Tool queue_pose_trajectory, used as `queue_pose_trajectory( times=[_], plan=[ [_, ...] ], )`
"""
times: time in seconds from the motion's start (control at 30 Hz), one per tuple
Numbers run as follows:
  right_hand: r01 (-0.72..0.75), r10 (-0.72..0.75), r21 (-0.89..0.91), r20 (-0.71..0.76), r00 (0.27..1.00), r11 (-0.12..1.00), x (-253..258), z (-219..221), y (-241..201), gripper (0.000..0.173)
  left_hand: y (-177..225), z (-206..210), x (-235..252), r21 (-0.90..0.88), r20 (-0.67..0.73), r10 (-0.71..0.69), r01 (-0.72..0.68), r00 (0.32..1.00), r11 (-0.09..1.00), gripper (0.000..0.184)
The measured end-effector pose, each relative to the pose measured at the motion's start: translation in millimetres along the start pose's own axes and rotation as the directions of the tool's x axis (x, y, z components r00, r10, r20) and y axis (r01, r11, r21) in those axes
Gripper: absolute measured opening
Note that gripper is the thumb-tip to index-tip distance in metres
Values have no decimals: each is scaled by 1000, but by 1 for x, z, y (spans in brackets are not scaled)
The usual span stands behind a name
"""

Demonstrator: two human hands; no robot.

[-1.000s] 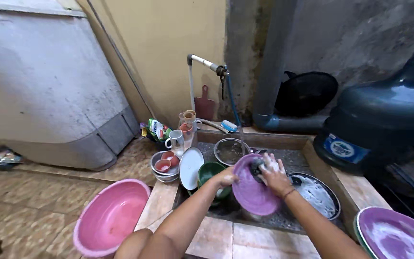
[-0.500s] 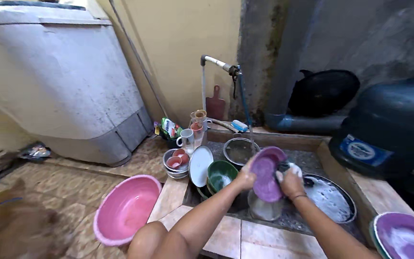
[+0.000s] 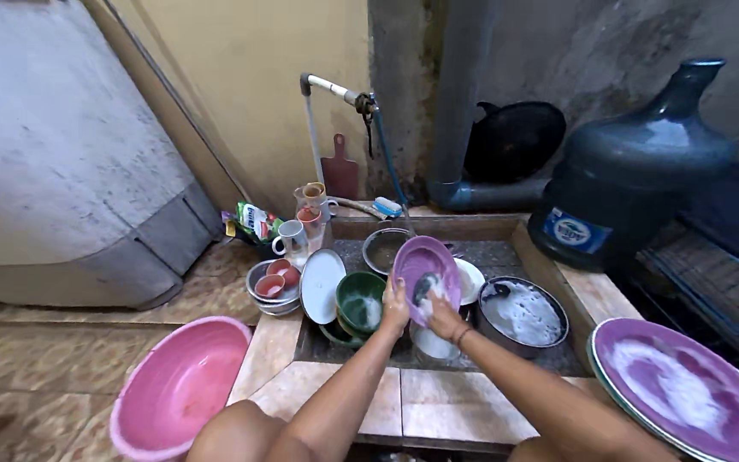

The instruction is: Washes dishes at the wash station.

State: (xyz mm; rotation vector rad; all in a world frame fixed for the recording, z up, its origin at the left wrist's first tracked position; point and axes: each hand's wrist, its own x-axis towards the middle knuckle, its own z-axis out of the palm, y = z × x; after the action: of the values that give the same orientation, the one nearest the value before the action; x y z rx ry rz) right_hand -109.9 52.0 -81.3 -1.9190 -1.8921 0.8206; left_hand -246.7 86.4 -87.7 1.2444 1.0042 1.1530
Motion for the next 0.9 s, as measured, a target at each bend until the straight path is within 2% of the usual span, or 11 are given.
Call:
queue_pose_trajectory(
  times=[0.07, 0.1, 0.2, 0.27, 0.37, 0.43, 0.57, 0.63, 0.7, 0.8, 0.9],
  plan=[
    [273, -251, 148, -153, 956, 951, -3, 19, -5, 60, -7, 6, -6, -15, 26, -66, 67, 997, 998, 53],
    [302, -273, 134, -200, 941, 944, 1, 18, -3, 61, -7, 10, -11, -15, 66, -93, 94, 994, 995, 52],
    [44, -79, -172, -198, 977, 984, 21, -17, 18, 66, 1, 15, -19, 21, 180, -71, 68, 981, 997, 52],
    [-41, -2, -280, -154, 988, 959, 25, -26, 42, 69, 6, 8, -14, 42, 150, -5, -1, 989, 999, 53],
    [91, -76, -216, 77, 994, 972, 8, -16, 35, 64, 21, -8, 13, 95, 18, 52, -54, 998, 994, 52],
    [195, -187, -74, 107, 977, 978, -4, -9, 15, 69, 32, -10, 26, 124, -24, -43, 46, 999, 991, 52],
    [257, -262, -67, -75, 962, 964, -10, -28, -20, 65, 56, 0, 37, 35, 53, -228, 226, 972, 973, 58],
    [329, -292, 55, -343, 893, 943, -6, -44, -17, 48, 54, 1, 46, -47, 49, -220, 223, 974, 974, 65],
    [387, -132, 360, -564, 815, 849, -3, -52, -8, 42, 22, -13, 57, -71, -1, -232, 232, 973, 970, 64],
    [383, 167, 721, -563, 809, 578, 1, -77, -1, 46, -14, -23, 71, -210, -21, -322, 311, 946, 927, 65],
    [244, 346, 759, -525, 778, 604, 14, -80, 26, 43, -12, -18, 57, -485, 109, -291, 307, 950, 819, 65]
  ],
)
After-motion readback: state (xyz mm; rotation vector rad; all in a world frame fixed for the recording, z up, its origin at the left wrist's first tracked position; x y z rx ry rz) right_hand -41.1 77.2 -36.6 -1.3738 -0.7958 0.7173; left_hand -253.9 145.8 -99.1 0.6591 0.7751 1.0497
